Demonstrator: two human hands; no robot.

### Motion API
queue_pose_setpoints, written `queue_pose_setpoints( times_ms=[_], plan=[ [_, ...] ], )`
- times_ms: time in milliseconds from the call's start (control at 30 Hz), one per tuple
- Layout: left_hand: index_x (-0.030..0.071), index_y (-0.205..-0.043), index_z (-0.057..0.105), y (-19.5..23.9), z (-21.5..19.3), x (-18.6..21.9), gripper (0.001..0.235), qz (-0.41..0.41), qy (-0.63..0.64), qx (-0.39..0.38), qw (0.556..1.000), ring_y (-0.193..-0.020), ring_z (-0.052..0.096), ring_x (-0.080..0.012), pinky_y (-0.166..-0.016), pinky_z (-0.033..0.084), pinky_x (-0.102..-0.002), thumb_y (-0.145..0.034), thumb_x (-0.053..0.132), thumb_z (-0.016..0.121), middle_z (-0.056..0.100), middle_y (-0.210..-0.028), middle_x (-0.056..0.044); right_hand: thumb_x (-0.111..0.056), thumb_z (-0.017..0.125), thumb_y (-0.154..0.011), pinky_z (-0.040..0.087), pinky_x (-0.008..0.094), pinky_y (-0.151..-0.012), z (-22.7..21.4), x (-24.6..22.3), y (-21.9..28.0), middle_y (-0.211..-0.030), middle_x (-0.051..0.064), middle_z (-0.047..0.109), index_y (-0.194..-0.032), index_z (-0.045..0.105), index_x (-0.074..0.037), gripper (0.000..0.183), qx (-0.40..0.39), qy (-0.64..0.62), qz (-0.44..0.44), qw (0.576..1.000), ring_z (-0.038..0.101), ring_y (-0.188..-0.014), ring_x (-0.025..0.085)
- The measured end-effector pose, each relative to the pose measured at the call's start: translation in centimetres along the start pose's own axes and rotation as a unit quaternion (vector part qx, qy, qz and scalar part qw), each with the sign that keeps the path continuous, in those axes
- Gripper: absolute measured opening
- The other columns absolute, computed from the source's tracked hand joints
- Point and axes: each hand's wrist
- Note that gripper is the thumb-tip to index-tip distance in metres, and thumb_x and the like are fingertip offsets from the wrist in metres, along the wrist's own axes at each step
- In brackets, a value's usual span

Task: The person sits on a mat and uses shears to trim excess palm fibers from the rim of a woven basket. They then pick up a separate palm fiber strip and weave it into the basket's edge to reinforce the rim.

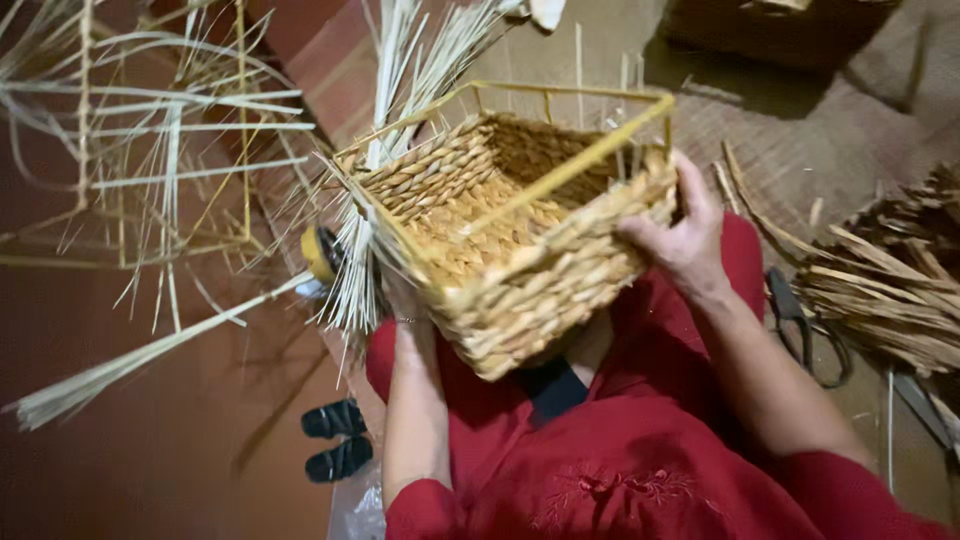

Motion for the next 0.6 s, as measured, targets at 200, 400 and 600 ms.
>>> queue_pose_setpoints(
  times_ms=[200,400,600],
  plan=[
    [0.004,-0.159,0.029,-2.6,7.2,0.3,0.067,-0.043,0.056,-0.077,0.995,-0.144,0.042,-0.0266,-0.119,0.035,-0.039,-0.104,0.039,0.042,0.037,-0.162,-0.014,-0.025,0.085,-0.092,0.058,0.032,-0.105,0.4,-3.2,-6.8,-0.130,0.013,0.068,-0.149,0.052,0.003,0.071,0.037,0.006,0.017,0.999,0.068,-0.117,0.018],
    [0.004,-0.160,0.026,-2.3,8.2,0.2,0.070,-0.068,0.070,-0.064,0.993,-0.144,0.041,-0.0268,-0.120,0.034,-0.039,-0.104,0.040,0.046,0.035,-0.163,-0.014,-0.037,0.075,-0.092,0.060,0.032,-0.087,3.5,-3.4,-11.2,-0.117,0.012,0.073,-0.146,0.056,-0.005,0.065,-0.045,0.082,0.094,0.991,0.075,-0.100,0.019],
    [0.005,-0.162,0.023,1.5,8.2,3.1,0.073,0.060,0.070,0.056,0.994,-0.145,0.040,-0.0270,-0.120,0.033,-0.040,-0.104,0.041,0.050,0.033,-0.164,-0.015,-0.032,0.077,-0.098,0.058,0.037,-0.098,6.4,-0.9,-12.9,-0.129,0.019,0.068,-0.141,0.061,0.001,0.057,0.003,0.123,0.003,0.992,0.068,-0.114,0.026]
  ],
)
Point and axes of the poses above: each hand's wrist, its own y-axis away from the middle knuckle, its own z-axis out of the palm, x = y × z
